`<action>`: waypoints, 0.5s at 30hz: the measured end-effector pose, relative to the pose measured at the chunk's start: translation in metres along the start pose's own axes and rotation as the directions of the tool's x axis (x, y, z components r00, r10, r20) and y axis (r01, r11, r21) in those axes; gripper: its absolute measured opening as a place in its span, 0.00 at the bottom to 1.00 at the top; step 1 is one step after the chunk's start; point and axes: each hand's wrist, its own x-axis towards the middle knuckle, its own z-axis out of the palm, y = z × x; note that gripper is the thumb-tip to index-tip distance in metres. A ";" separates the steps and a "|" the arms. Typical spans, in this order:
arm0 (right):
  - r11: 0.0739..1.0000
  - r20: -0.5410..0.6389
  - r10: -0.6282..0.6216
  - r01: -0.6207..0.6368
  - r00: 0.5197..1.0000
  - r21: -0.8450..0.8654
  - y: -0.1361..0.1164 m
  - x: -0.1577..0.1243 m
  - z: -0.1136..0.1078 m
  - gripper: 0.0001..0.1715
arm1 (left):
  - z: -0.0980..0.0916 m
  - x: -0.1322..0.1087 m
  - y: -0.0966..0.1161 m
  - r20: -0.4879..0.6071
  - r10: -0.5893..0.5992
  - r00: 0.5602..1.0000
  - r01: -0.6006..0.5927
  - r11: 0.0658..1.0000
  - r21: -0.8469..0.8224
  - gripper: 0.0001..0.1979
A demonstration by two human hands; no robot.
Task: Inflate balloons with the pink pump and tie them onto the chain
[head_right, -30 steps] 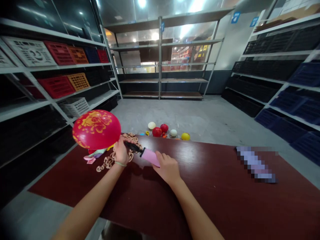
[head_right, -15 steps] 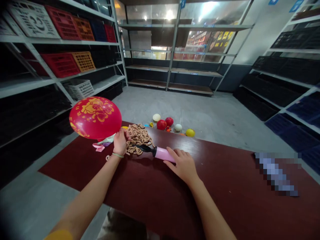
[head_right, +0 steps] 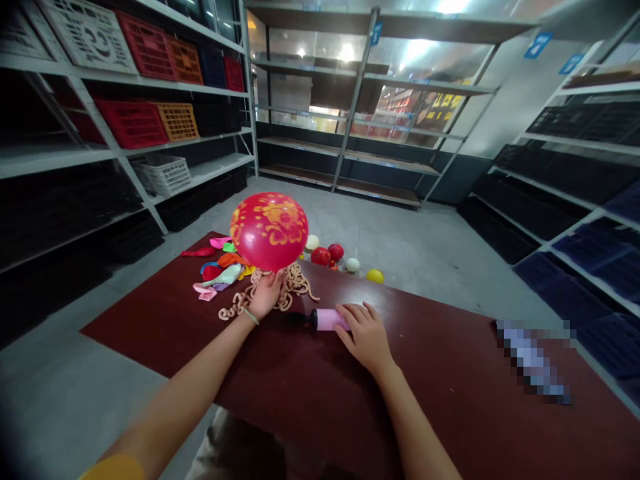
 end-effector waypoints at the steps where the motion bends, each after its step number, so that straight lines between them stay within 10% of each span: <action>1: 1.000 -0.003 0.002 -0.002 1.000 -0.001 -0.001 -0.001 0.002 0.22 | 0.001 -0.001 -0.001 0.021 0.013 1.000 -0.014 0.999 0.044 0.23; 10: 0.993 -0.192 0.052 -0.031 0.980 0.114 -0.006 0.005 0.001 0.28 | 0.006 -0.003 0.000 0.173 0.078 0.982 -0.121 0.960 0.255 0.23; 15: 0.974 -0.117 -0.213 0.201 0.970 -0.102 -0.023 0.053 -0.041 0.37 | 0.003 -0.005 0.004 0.273 0.130 0.953 -0.237 0.881 0.409 0.21</action>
